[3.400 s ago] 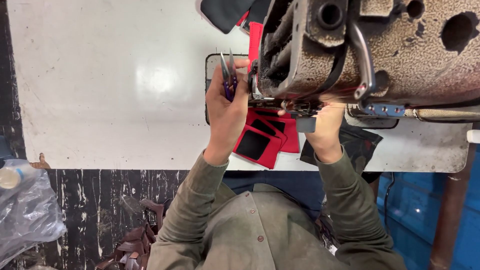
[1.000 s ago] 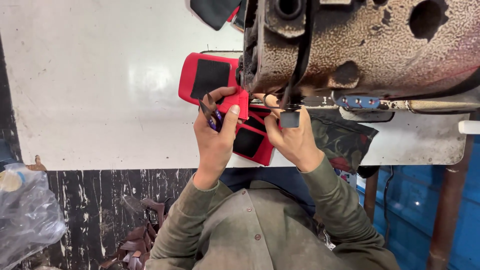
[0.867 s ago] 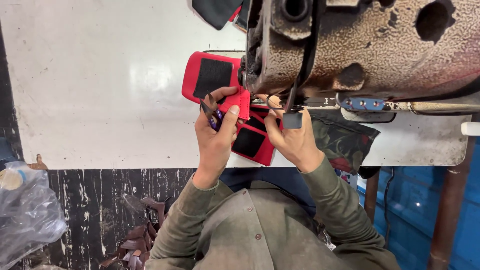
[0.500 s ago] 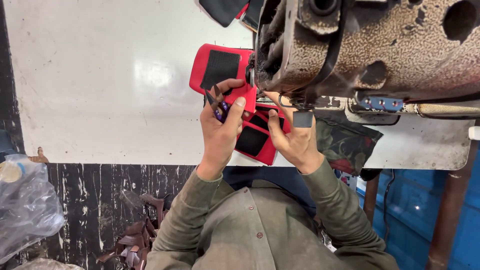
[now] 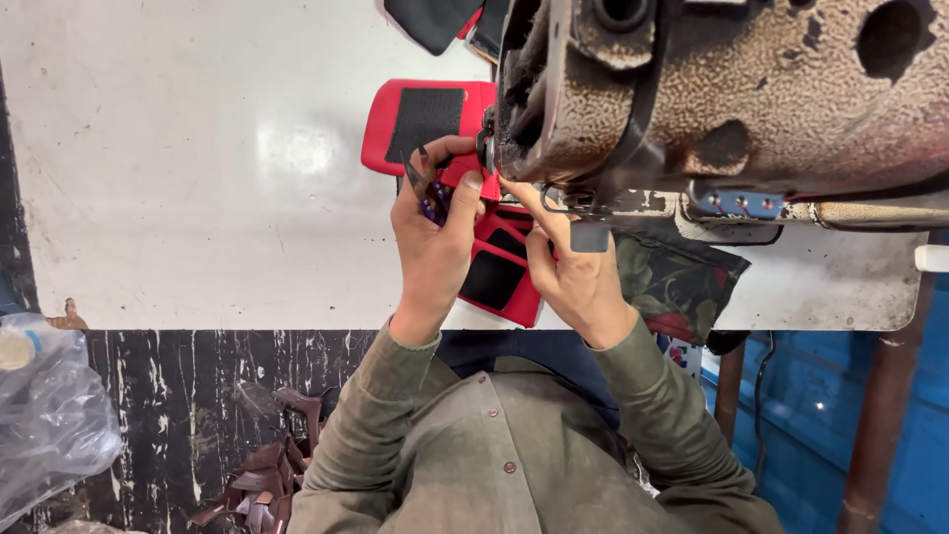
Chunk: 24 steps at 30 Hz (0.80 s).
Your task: The person is using a sewing machine to attach fabric and Velcro components for shoes.
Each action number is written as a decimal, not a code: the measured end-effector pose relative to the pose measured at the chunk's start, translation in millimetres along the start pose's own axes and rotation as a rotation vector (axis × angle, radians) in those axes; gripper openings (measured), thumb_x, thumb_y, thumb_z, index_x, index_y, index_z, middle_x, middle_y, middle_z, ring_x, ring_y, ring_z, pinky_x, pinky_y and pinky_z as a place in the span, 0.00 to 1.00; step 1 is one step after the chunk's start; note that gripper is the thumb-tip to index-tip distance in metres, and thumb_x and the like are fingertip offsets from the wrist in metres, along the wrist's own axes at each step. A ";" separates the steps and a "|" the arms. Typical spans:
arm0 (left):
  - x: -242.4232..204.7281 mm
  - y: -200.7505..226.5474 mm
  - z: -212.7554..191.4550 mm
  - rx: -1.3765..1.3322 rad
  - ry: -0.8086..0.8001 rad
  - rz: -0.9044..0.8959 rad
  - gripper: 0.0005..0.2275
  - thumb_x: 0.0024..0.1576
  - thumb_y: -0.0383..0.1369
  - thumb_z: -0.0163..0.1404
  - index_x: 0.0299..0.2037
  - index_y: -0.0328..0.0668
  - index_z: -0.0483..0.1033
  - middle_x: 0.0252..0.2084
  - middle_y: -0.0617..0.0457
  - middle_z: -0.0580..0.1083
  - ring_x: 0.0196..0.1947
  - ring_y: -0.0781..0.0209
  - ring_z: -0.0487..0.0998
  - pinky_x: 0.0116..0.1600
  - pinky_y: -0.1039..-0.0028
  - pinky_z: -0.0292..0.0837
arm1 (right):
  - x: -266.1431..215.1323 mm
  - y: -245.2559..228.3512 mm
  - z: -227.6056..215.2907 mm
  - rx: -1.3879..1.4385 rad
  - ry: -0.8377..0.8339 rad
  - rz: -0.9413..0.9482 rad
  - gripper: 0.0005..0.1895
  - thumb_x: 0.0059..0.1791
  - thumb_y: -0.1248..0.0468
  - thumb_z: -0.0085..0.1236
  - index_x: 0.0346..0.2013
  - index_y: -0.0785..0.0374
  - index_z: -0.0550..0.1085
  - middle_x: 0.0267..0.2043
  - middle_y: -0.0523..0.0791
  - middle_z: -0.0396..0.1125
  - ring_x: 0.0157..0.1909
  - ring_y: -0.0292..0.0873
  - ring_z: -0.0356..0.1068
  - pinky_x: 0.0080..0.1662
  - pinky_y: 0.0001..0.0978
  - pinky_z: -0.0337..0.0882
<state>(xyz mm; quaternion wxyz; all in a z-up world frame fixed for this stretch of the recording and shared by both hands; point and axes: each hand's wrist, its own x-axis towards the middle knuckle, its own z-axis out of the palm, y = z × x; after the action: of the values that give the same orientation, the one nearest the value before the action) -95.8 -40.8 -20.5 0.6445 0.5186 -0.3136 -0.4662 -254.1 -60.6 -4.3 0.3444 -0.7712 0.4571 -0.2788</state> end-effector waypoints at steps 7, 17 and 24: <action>8.7 -1.8 6.6 -0.068 0.003 0.014 0.10 0.68 0.23 0.48 0.58 0.34 0.72 0.46 0.58 0.72 0.37 0.76 0.68 0.42 0.84 0.66 | 1.0 -9.0 -6.6 0.039 0.035 -0.077 0.30 0.48 0.81 0.48 0.65 0.61 0.70 0.39 0.51 0.70 0.33 0.46 0.67 0.41 0.36 0.70; 15.8 -5.6 11.5 0.037 0.027 0.172 0.08 0.70 0.21 0.45 0.57 0.34 0.71 0.55 0.58 0.71 0.53 0.73 0.72 0.60 0.82 0.69 | -3.5 0.5 0.5 -0.015 0.072 -0.134 0.29 0.49 0.79 0.49 0.66 0.61 0.70 0.40 0.50 0.69 0.38 0.48 0.69 0.48 0.40 0.71; 14.7 -7.6 4.5 -0.007 0.030 0.153 0.07 0.70 0.22 0.46 0.56 0.35 0.71 0.53 0.58 0.71 0.51 0.74 0.72 0.58 0.82 0.69 | -3.9 -9.3 4.6 -0.001 0.062 -0.092 0.32 0.48 0.80 0.49 0.66 0.58 0.69 0.38 0.49 0.68 0.36 0.44 0.66 0.44 0.37 0.69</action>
<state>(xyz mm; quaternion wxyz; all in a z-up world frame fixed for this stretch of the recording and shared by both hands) -96.4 -56.3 -27.8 0.6848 0.4978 -0.3409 -0.4087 -247.5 -52.6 -0.3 0.3166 -0.7826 0.4317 -0.3177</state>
